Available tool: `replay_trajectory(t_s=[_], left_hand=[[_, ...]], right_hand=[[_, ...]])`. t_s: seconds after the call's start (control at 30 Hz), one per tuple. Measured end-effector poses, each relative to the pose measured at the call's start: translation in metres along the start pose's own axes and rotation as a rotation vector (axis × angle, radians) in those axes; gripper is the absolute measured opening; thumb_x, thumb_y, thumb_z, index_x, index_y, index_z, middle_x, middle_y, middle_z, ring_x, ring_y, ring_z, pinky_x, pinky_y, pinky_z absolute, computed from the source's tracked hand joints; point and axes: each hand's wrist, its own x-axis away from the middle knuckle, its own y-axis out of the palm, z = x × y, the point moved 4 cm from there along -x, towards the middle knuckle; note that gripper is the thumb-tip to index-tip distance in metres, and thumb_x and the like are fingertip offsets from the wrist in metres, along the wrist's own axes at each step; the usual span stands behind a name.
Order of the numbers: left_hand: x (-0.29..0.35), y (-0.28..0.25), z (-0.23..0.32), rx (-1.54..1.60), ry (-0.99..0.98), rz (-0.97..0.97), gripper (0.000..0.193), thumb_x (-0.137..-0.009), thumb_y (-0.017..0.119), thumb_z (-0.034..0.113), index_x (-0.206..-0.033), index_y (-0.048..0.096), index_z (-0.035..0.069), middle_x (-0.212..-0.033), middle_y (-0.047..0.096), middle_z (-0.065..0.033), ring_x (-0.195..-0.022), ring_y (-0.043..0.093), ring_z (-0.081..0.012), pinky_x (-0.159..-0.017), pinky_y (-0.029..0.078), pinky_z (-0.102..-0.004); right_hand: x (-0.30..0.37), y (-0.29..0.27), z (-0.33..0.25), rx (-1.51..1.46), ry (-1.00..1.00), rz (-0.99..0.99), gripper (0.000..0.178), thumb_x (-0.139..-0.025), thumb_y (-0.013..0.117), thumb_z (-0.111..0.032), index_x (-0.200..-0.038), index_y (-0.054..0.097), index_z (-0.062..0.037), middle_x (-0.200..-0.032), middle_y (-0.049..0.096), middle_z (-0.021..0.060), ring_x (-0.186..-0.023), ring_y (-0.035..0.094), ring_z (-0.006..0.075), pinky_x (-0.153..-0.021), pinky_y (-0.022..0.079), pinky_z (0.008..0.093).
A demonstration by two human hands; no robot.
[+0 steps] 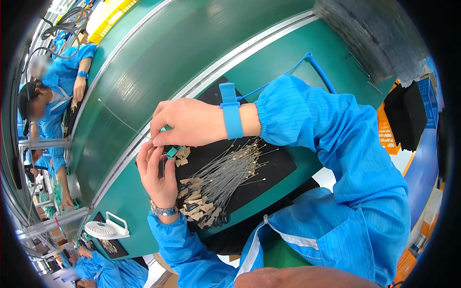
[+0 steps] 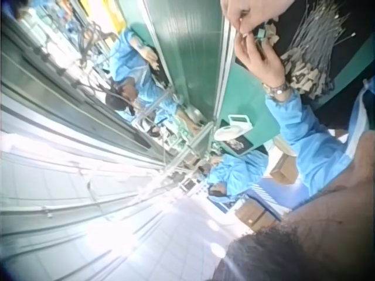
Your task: Assembling small electronic components onto wires using a jig on a factory production line.
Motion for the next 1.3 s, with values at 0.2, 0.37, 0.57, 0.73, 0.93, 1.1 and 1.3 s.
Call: replay_trajectory(t_s=[0.2,0.37,0.57,0.73,0.93,1.1,1.3], left_hand=[[0.001,-0.001,-0.003,0.013,-0.008,-0.01,0.041,-0.082,0.064,-0.008,-0.122,0.059,0.001,-0.134,0.045,-0.016,-0.111,0.058,-0.0258,-0.083,0.053,-0.0321],[0.0,0.001,-0.003,-0.011,0.025,-0.021,0.039,-0.084,0.064,-0.006,-0.123,0.059,0.001,-0.136,0.044,-0.0157,-0.109,0.058,-0.0224,-0.084,0.052,-0.0316],[0.004,-0.002,-0.009,0.005,0.021,-0.023,0.04,-0.085,0.063,-0.008,-0.124,0.057,0.0,-0.139,0.041,-0.0147,-0.112,0.056,-0.0231,-0.087,0.05,-0.0313],[0.005,-0.003,-0.011,0.288,-0.015,0.133,0.039,-0.083,0.064,-0.009,-0.12,0.057,0.002,-0.133,0.044,-0.0143,-0.117,0.055,-0.0274,-0.084,0.052,-0.0312],[0.007,-0.006,-0.012,0.21,0.007,0.044,0.045,-0.082,0.063,-0.011,-0.124,0.054,0.003,-0.137,0.039,-0.0149,-0.12,0.054,-0.0271,-0.086,0.051,-0.0315],[0.0,-0.007,-0.008,0.217,-0.009,0.066,0.071,-0.077,0.072,-0.004,-0.141,0.042,0.008,-0.152,0.026,-0.0167,-0.127,0.048,-0.0305,-0.091,0.05,-0.0364],[0.003,-0.034,-0.024,-0.097,-0.128,0.112,0.067,-0.079,0.069,0.001,-0.141,0.042,0.009,-0.148,0.037,-0.0136,-0.131,0.044,-0.0289,-0.095,0.046,-0.0369]], right_hand=[[0.0,0.0,-0.002,-0.009,0.012,-0.007,0.023,-0.086,0.065,-0.027,-0.094,0.072,-0.0066,-0.111,0.063,0.0164,-0.095,0.063,0.0322,-0.084,0.05,0.0374],[0.001,-0.001,0.0,-0.007,0.034,-0.008,0.023,-0.086,0.065,-0.027,-0.094,0.073,-0.0078,-0.112,0.063,0.0167,-0.095,0.064,0.0325,-0.084,0.05,0.0372],[-0.003,0.002,0.005,-0.016,-0.052,0.022,0.023,-0.085,0.066,-0.028,-0.095,0.073,-0.0089,-0.113,0.063,0.016,-0.096,0.063,0.0318,-0.085,0.05,0.0371],[-0.009,-0.007,0.015,-0.053,-0.085,-0.126,0.039,-0.078,0.068,-0.027,-0.111,0.066,-0.0058,-0.115,0.063,0.0159,-0.102,0.062,0.0304,-0.088,0.05,0.0368],[-0.007,-0.009,0.006,-0.03,-0.035,-0.31,0.055,-0.073,0.072,-0.022,-0.122,0.057,-0.0029,-0.103,0.064,0.0177,-0.089,0.064,0.0274,-0.079,0.051,0.0355],[-0.014,-0.013,0.016,-0.098,-0.079,-0.249,0.055,-0.072,0.074,-0.019,-0.121,0.056,-0.0016,-0.11,0.062,0.016,-0.089,0.062,0.0253,-0.079,0.051,0.0352],[-0.052,-0.058,0.061,0.27,-0.04,0.229,0.052,-0.076,0.071,-0.031,-0.122,0.06,-0.0088,-0.112,0.063,0.0188,-0.101,0.061,0.0342,-0.089,0.049,0.039]])
